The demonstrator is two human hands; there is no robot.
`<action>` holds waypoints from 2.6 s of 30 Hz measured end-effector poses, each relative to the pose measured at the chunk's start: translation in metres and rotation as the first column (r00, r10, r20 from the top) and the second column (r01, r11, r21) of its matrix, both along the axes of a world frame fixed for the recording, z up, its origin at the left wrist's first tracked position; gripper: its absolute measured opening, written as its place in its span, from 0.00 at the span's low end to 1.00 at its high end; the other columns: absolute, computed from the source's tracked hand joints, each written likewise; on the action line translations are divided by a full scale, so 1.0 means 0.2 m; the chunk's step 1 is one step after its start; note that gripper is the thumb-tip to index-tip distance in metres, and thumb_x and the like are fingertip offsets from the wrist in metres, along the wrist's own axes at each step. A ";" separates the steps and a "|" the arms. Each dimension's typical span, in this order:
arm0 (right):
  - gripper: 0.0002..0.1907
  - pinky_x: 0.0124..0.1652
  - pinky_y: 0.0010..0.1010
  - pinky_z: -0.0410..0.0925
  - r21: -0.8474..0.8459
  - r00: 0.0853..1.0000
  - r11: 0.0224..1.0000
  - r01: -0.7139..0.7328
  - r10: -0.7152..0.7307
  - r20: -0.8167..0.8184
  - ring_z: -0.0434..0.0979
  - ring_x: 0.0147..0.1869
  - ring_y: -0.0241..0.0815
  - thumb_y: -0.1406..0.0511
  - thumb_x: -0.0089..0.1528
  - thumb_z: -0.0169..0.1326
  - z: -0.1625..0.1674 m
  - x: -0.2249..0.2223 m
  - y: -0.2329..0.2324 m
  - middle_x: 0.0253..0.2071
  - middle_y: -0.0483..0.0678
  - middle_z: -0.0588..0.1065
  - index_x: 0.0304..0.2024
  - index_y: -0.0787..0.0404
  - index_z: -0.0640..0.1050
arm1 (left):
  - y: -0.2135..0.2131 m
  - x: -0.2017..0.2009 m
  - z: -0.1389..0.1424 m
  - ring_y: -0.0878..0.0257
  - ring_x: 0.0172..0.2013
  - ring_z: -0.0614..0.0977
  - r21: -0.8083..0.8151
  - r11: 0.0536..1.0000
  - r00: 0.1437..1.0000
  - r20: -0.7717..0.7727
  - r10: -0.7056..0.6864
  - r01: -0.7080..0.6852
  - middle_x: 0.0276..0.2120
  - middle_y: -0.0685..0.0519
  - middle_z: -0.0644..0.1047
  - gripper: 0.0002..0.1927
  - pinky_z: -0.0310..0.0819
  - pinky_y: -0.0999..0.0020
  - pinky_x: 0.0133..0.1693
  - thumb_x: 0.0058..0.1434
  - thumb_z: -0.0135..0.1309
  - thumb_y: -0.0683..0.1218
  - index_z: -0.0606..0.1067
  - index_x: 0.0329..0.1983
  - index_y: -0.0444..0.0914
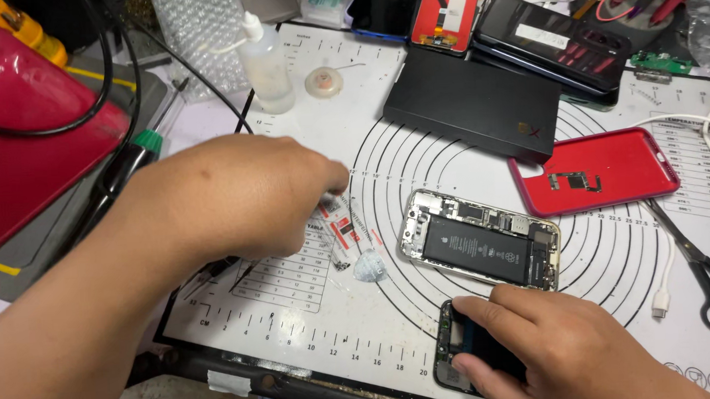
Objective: The person repairs a disassembled iPhone on a repair mat, using a screwdriver and tweezers to unscrew and transfer small internal components between the old and new display assemblies. They connect the new screen, power the phone on to test it, then fold the display back onto the body and continue fastening screws.
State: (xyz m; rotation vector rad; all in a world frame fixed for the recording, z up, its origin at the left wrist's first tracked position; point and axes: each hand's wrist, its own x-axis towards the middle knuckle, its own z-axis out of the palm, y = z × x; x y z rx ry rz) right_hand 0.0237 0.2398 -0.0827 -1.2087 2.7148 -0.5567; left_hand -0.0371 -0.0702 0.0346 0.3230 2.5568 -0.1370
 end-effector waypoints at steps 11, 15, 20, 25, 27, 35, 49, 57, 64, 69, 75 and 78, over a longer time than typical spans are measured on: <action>0.26 0.31 0.34 0.74 -0.077 1.000 0.997 -0.020 0.021 0.020 0.81 0.32 0.43 0.51 0.56 0.67 -0.02 -0.02 -0.01 0.33 0.44 0.77 0.52 0.56 0.81 | -0.09 0.18 -0.01 0.46 0.42 0.83 -0.011 0.974 0.958 -0.179 0.222 -0.228 0.37 0.42 0.81 0.09 0.77 0.51 0.47 0.52 0.54 0.40 0.80 0.36 0.38; 0.25 0.32 0.34 0.74 -0.119 0.998 0.991 -0.062 0.063 0.002 0.81 0.33 0.44 0.52 0.58 0.66 -0.01 -0.02 -0.01 0.32 0.45 0.77 0.50 0.59 0.80 | -0.14 0.25 -0.15 0.43 0.40 0.83 0.074 0.961 0.911 -0.308 0.275 -0.265 0.35 0.41 0.81 0.05 0.77 0.49 0.45 0.57 0.53 0.42 0.79 0.32 0.37; 0.25 0.33 0.35 0.74 -0.103 0.998 0.993 -0.058 0.060 0.017 0.81 0.34 0.45 0.52 0.58 0.65 0.03 -0.02 -0.03 0.33 0.47 0.77 0.51 0.60 0.80 | -0.13 0.32 -0.17 0.45 0.41 0.82 0.177 0.952 0.895 -0.333 0.295 -0.248 0.36 0.44 0.79 0.07 0.76 0.49 0.45 0.56 0.55 0.45 0.79 0.34 0.37; 0.25 0.34 0.35 0.74 -0.175 0.996 0.980 -0.091 0.091 -0.008 0.80 0.35 0.48 0.54 0.59 0.64 0.07 0.00 -0.03 0.34 0.49 0.77 0.51 0.64 0.79 | -0.13 0.39 -0.20 0.47 0.43 0.80 0.311 0.923 0.900 -0.296 0.320 -0.226 0.42 0.48 0.78 0.14 0.75 0.53 0.45 0.54 0.62 0.48 0.78 0.42 0.39; 0.24 0.34 0.36 0.74 -0.195 0.997 0.978 -0.080 0.081 -0.005 0.80 0.35 0.48 0.54 0.59 0.64 0.08 0.01 -0.04 0.34 0.50 0.77 0.50 0.64 0.79 | -0.14 0.41 -0.24 0.47 0.44 0.80 0.368 0.908 0.890 -0.319 0.325 -0.200 0.44 0.49 0.78 0.17 0.74 0.53 0.44 0.53 0.62 0.48 0.78 0.45 0.40; 0.23 0.34 0.38 0.72 -0.227 0.996 0.970 -0.086 0.092 0.013 0.81 0.36 0.49 0.56 0.60 0.63 0.10 0.01 -0.03 0.35 0.51 0.77 0.49 0.66 0.78 | -0.19 0.41 -0.31 0.52 0.47 0.82 0.286 0.927 0.907 -0.272 0.323 -0.244 0.47 0.54 0.80 0.19 0.77 0.58 0.48 0.56 0.61 0.51 0.79 0.51 0.44; 0.22 0.32 0.37 0.73 -0.247 0.996 0.965 -0.087 0.082 -0.030 0.80 0.34 0.50 0.57 0.59 0.63 0.14 0.02 -0.05 0.34 0.51 0.78 0.49 0.66 0.78 | -0.19 0.35 -0.24 0.47 0.44 0.83 0.252 0.841 0.751 -0.377 0.541 -0.479 0.44 0.46 0.82 0.21 0.77 0.55 0.48 0.57 0.62 0.54 0.81 0.51 0.40; 0.22 0.29 0.37 0.72 -0.217 0.995 0.972 -0.093 0.080 -0.066 0.80 0.31 0.49 0.58 0.57 0.63 0.17 0.02 -0.07 0.31 0.52 0.77 0.46 0.67 0.78 | -0.22 0.33 -0.32 0.45 0.42 0.83 0.037 0.882 0.799 -0.406 0.443 -0.470 0.43 0.44 0.82 0.14 0.77 0.53 0.47 0.61 0.57 0.49 0.82 0.46 0.38; 0.22 0.28 0.36 0.72 -0.203 0.992 0.974 -0.103 0.085 -0.098 0.79 0.30 0.48 0.58 0.57 0.64 0.17 0.02 -0.07 0.31 0.52 0.77 0.45 0.68 0.78 | -0.19 0.35 -0.28 0.44 0.39 0.82 0.253 0.890 0.698 -0.553 0.454 -0.379 0.41 0.38 0.80 0.14 0.76 0.53 0.43 0.62 0.57 0.44 0.77 0.47 0.31; 0.22 0.28 0.35 0.72 -0.195 0.997 0.978 -0.078 0.071 -0.041 0.79 0.28 0.46 0.58 0.56 0.64 0.18 0.01 -0.07 0.30 0.50 0.77 0.46 0.67 0.79 | 0.02 0.46 -0.18 0.52 0.38 0.83 0.921 0.385 0.822 -0.261 0.505 0.056 0.41 0.42 0.78 0.26 0.81 0.64 0.41 0.57 0.59 0.36 0.63 0.56 0.31; 0.24 0.30 0.35 0.72 -0.283 0.992 0.954 -0.103 0.079 -0.095 0.80 0.32 0.49 0.59 0.55 0.63 0.16 0.01 -0.08 0.35 0.51 0.77 0.49 0.67 0.77 | 0.21 0.43 -0.18 0.62 0.30 0.86 0.810 0.315 0.868 -0.476 -0.138 0.494 0.37 0.48 0.81 0.33 0.80 0.68 0.30 0.57 0.61 0.35 0.60 0.64 0.35; 0.19 0.31 0.36 0.71 -0.262 0.997 0.962 -0.075 0.067 -0.039 0.79 0.33 0.47 0.58 0.54 0.64 0.15 0.01 -0.08 0.33 0.47 0.76 0.44 0.60 0.78 | 0.21 0.37 -0.20 0.60 0.30 0.85 0.811 0.221 0.832 -0.480 -0.279 0.542 0.33 0.49 0.79 0.29 0.81 0.66 0.30 0.61 0.58 0.36 0.62 0.64 0.34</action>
